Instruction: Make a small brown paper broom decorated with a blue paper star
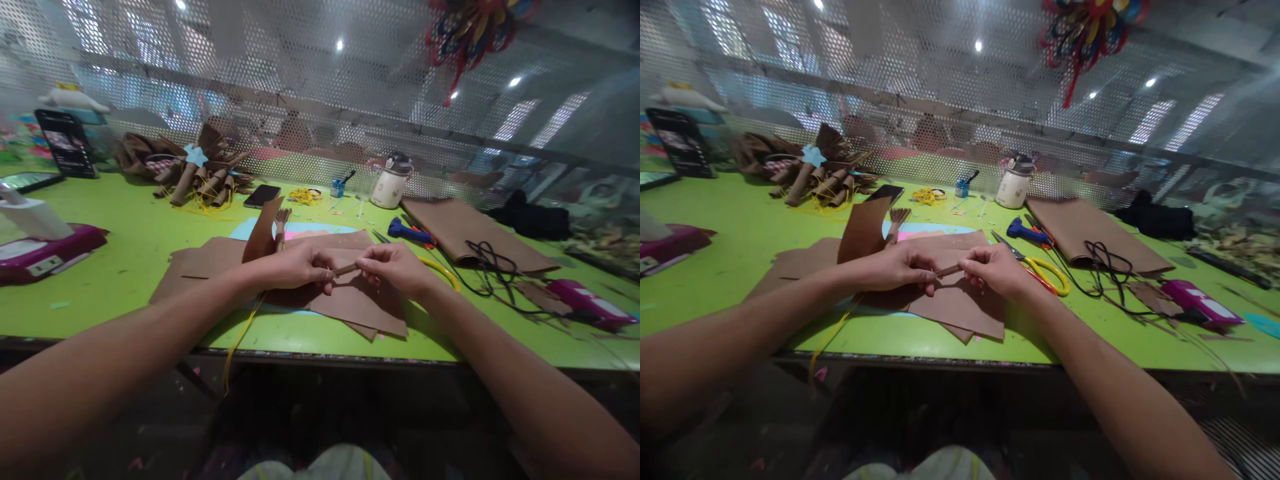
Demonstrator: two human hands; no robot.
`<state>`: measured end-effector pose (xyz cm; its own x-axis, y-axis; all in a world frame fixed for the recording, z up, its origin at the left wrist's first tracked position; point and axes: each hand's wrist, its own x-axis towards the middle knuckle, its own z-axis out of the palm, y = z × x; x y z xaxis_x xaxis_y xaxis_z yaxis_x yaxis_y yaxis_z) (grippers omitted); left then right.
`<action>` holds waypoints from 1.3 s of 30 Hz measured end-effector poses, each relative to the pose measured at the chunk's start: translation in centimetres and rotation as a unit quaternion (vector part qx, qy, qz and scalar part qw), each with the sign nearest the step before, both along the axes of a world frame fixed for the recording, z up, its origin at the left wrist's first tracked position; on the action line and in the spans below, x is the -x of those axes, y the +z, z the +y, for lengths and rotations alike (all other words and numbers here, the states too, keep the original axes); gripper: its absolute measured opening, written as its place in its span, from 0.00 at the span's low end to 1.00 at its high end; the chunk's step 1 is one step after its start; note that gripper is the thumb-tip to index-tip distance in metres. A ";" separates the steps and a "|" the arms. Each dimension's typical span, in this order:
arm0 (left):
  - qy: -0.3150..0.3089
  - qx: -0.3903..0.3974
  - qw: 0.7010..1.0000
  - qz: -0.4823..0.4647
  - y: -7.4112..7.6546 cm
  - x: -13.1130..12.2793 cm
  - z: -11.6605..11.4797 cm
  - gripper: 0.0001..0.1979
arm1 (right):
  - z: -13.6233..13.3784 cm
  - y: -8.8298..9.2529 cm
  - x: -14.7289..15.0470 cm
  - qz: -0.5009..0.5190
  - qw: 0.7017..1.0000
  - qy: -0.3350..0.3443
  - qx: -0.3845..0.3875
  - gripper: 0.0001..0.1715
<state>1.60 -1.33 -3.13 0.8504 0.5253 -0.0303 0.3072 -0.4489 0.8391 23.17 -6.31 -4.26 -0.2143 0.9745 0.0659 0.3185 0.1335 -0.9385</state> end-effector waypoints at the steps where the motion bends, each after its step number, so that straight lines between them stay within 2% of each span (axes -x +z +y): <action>1: 0.003 0.005 1.000 -0.001 -0.1 0.0 0.1 0.10 | 0.1 0.0 -0.1 0.009 1.000 0.000 0.004 0.14; 6: 0.015 0.024 1.000 -0.008 -0.4 0.0 0.2 0.14 | 0.2 0.1 -0.3 0.034 0.999 -0.024 0.004 0.14; 10: 0.001 0.018 1.000 -0.001 -0.3 0.1 0.1 0.14 | 0.4 -0.1 -0.6 0.038 0.999 -0.036 -0.001 0.15; 16: -0.018 0.008 1.000 0.002 0.3 0.0 -0.3 0.14 | 0.2 0.1 -0.4 0.089 0.995 0.018 0.032 0.12; 19: -0.024 -0.006 1.000 -0.006 0.4 -0.2 -0.5 0.14 | 0.0 0.3 -0.2 0.083 0.996 0.017 0.037 0.12; 24: -0.025 -0.033 0.999 -0.004 0.3 -0.4 -0.6 0.15 | -0.2 0.3 0.2 0.060 0.998 -0.012 0.002 0.13; 30: 0.010 -0.097 0.995 -0.002 0.4 -0.7 -1.1 0.13 | -0.5 0.2 0.7 0.040 0.999 -0.026 -0.025 0.13; 34: 0.007 -0.127 0.992 0.004 0.6 -0.7 -1.4 0.13 | -0.4 0.2 0.6 0.044 0.999 -0.015 -0.010 0.14; 39: -0.014 -0.096 0.995 -0.001 0.6 -0.6 -1.3 0.13 | -0.5 0.3 0.5 0.051 0.999 0.003 -0.004 0.14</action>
<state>2.23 -2.62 -2.58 0.8647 0.4974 0.0700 0.2912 -0.6099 0.7371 22.62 -6.81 -3.94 -0.2120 0.9727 0.0948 0.2203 0.1421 -0.9650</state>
